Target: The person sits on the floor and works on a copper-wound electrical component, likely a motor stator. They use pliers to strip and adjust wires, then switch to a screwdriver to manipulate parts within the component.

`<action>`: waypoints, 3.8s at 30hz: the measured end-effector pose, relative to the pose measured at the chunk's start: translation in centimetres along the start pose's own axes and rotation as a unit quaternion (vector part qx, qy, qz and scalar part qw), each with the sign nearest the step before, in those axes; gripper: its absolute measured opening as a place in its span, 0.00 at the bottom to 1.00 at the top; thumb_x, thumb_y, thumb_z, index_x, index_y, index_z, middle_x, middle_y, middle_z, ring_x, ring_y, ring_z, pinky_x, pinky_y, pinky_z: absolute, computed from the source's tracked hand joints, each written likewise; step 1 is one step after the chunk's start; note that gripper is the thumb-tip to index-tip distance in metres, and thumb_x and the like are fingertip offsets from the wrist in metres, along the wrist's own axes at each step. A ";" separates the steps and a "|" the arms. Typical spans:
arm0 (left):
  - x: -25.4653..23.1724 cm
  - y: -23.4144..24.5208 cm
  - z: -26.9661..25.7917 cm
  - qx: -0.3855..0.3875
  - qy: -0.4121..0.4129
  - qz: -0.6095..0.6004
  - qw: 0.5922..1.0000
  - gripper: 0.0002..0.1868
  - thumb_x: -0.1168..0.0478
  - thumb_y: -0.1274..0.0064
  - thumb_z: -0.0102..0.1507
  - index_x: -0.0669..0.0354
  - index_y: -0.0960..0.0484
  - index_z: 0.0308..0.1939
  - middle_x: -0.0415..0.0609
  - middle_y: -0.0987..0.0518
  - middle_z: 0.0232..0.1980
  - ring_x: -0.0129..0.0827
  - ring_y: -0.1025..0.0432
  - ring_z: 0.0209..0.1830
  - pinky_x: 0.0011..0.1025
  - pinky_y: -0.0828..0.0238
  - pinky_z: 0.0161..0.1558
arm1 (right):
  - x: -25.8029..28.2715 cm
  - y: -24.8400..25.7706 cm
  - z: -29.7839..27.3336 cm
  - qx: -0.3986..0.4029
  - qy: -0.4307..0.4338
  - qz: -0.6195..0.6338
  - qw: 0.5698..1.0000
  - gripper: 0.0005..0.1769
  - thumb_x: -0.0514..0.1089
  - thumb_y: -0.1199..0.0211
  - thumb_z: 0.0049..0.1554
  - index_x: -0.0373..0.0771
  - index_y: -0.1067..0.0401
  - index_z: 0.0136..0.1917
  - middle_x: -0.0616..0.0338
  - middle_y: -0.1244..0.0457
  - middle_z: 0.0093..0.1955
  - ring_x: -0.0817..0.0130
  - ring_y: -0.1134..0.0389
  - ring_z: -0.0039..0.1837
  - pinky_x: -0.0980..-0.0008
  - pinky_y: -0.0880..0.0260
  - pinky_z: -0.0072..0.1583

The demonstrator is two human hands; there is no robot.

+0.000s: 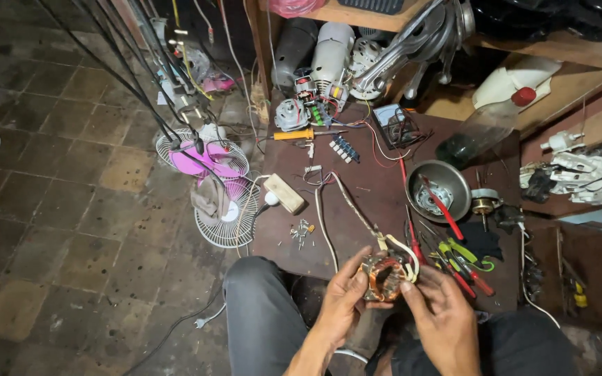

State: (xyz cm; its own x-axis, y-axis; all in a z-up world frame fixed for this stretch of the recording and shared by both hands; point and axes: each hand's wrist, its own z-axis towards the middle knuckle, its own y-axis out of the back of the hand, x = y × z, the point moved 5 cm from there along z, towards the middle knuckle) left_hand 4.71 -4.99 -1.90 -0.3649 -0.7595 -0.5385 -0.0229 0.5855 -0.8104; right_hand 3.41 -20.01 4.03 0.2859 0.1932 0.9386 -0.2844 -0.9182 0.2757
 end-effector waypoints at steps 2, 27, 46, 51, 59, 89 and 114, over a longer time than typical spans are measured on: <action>-0.2 0.2 -0.1 -0.007 -0.004 0.032 0.999 0.38 0.51 0.45 0.61 0.55 0.35 0.73 0.55 0.26 0.67 0.45 0.23 0.54 0.37 0.17 0.41 | 4.6 0.5 -1.3 -0.047 0.193 -0.121 0.973 0.14 0.37 0.37 0.55 0.33 0.26 0.55 0.52 0.30 0.53 0.64 0.28 0.55 0.68 0.30 0.60; -1.7 -0.1 -1.2 -0.090 0.078 0.268 0.956 0.30 0.44 0.47 0.61 0.56 0.21 0.62 0.47 0.28 0.72 0.27 0.23 0.29 0.20 0.21 0.22 | 5.6 -3.1 0.5 0.248 0.547 -0.463 0.652 0.02 0.36 0.44 0.55 0.42 0.34 0.42 0.58 0.38 0.39 0.58 0.32 0.38 0.56 0.35 0.35; -1.3 0.8 -0.9 -0.109 0.071 0.279 0.951 0.17 0.50 0.45 0.61 0.59 0.11 0.41 0.50 0.25 0.71 0.29 0.21 0.40 0.22 0.22 0.20 | 2.5 -3.3 1.7 0.254 0.519 -0.402 0.710 0.10 0.35 0.40 0.52 0.42 0.39 0.35 0.60 0.44 0.31 0.61 0.43 0.25 0.58 0.41 0.27; -1.0 0.8 -0.9 -0.094 0.061 0.270 0.956 0.15 0.53 0.45 0.62 0.61 0.12 0.35 0.58 0.19 0.61 0.29 0.33 0.73 0.24 0.22 0.20 | 2.7 -3.2 1.8 0.238 0.525 -0.368 0.730 0.08 0.36 0.39 0.53 0.40 0.37 0.35 0.60 0.42 0.32 0.63 0.44 0.24 0.61 0.44 0.26; -0.8 0.9 -1.1 -0.109 0.063 0.288 0.949 0.16 0.52 0.43 0.61 0.59 0.12 0.43 0.51 0.22 0.68 0.31 0.24 0.41 0.23 0.24 0.16 | 1.9 -3.0 2.6 0.324 0.425 -0.429 0.728 0.04 0.39 0.40 0.55 0.39 0.32 0.39 0.59 0.38 0.32 0.57 0.35 0.28 0.54 0.38 0.30; -0.5 1.4 -0.7 -0.079 0.042 0.245 0.965 0.15 0.56 0.45 0.62 0.64 0.12 0.42 0.54 0.24 0.69 0.30 0.24 0.33 0.22 0.22 0.20 | 5.5 -3.1 0.6 0.188 0.566 -0.222 0.771 0.05 0.29 0.42 0.49 0.35 0.32 0.33 0.56 0.31 0.38 0.67 0.28 0.39 0.72 0.28 0.40; 0.5 0.7 -0.3 0.073 -0.055 0.033 0.995 0.38 0.68 0.37 0.58 0.64 0.35 0.71 0.55 0.27 0.67 0.36 0.28 0.59 0.34 0.30 0.63 | 4.3 -1.0 -3.1 -0.060 0.223 -0.166 0.959 0.09 0.43 0.26 0.45 0.40 0.20 0.41 0.65 0.28 0.41 0.78 0.29 0.40 0.77 0.28 0.49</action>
State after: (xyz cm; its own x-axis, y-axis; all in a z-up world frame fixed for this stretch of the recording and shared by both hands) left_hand 4.28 -4.85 -2.71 -0.2564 -0.7524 -0.6067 0.1367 0.5932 -0.7934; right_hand 2.13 -17.17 8.45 -0.0321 0.6216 0.7827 -0.3564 -0.7387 0.5721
